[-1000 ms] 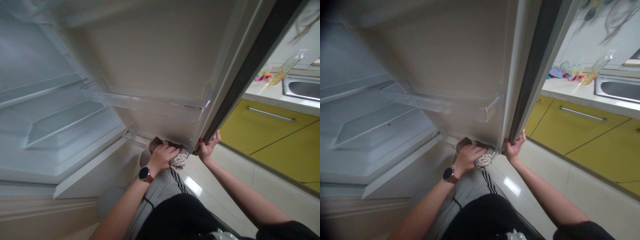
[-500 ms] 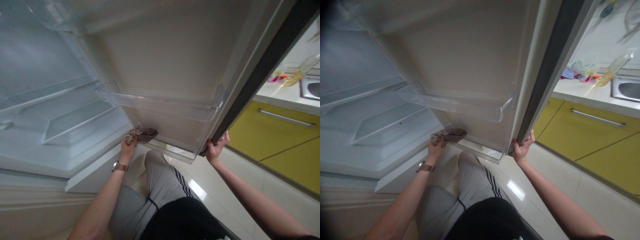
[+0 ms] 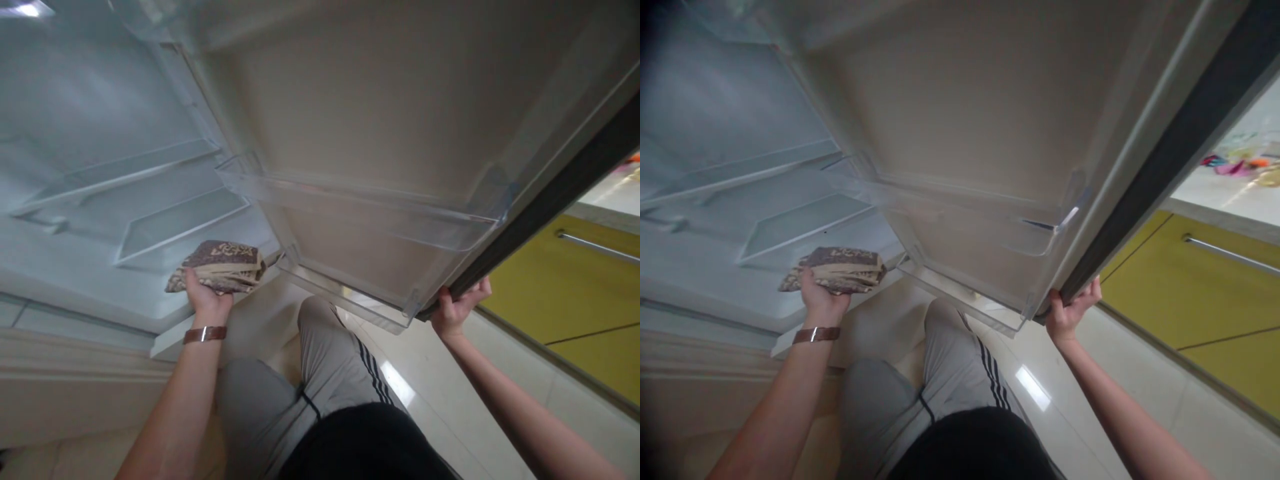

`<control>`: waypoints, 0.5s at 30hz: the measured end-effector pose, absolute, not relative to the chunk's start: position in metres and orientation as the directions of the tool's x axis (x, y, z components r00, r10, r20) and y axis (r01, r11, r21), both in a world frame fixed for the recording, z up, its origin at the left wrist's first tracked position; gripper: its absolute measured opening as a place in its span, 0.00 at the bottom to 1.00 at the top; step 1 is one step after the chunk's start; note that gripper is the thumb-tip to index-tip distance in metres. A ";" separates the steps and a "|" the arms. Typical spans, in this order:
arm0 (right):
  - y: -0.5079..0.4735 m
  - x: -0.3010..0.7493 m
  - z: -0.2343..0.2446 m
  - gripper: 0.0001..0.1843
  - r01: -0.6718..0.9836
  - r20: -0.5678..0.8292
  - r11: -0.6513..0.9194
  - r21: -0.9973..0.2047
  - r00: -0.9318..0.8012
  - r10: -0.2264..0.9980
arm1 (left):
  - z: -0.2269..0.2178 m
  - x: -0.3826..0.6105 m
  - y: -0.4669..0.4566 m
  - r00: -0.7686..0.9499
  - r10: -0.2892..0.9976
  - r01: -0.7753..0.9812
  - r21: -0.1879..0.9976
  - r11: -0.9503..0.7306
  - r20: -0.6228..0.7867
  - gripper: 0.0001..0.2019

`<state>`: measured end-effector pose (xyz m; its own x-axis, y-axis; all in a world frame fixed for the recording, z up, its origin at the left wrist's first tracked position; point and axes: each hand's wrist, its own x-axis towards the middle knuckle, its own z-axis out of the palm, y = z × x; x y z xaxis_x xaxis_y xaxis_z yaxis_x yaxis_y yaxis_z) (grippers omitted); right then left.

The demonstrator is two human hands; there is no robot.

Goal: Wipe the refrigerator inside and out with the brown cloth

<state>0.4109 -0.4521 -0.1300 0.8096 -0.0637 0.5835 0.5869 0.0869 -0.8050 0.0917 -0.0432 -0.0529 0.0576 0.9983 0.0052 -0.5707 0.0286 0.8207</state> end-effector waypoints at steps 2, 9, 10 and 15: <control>-0.452 0.411 -0.130 0.54 0.604 0.599 0.087 -0.792 0.797 -0.081 | -0.061 0.097 -0.042 0.025 0.999 -0.561 0.826 0.048 -0.041 0.21; -0.451 0.413 -0.125 0.50 0.648 0.635 0.120 -0.752 0.761 -0.129 | -0.115 0.163 -0.070 0.177 0.979 -0.399 0.902 0.166 -0.102 0.14; -0.451 0.413 -0.124 0.50 0.648 0.634 0.114 -0.753 0.761 -0.135 | -0.123 0.172 -0.074 0.187 0.978 -0.397 0.903 0.165 -0.096 0.15; -0.452 0.414 -0.125 0.52 0.644 0.629 0.096 -0.759 0.764 -0.144 | -0.147 0.182 -0.079 0.209 0.972 -0.386 0.904 0.184 -0.108 0.18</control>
<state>0.4143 -0.4516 -0.1248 0.7637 -0.1441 0.6292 0.6437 0.0959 -0.7593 0.1815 -0.0794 -0.1470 0.2090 0.9719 -0.1080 -0.3861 0.1835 0.9040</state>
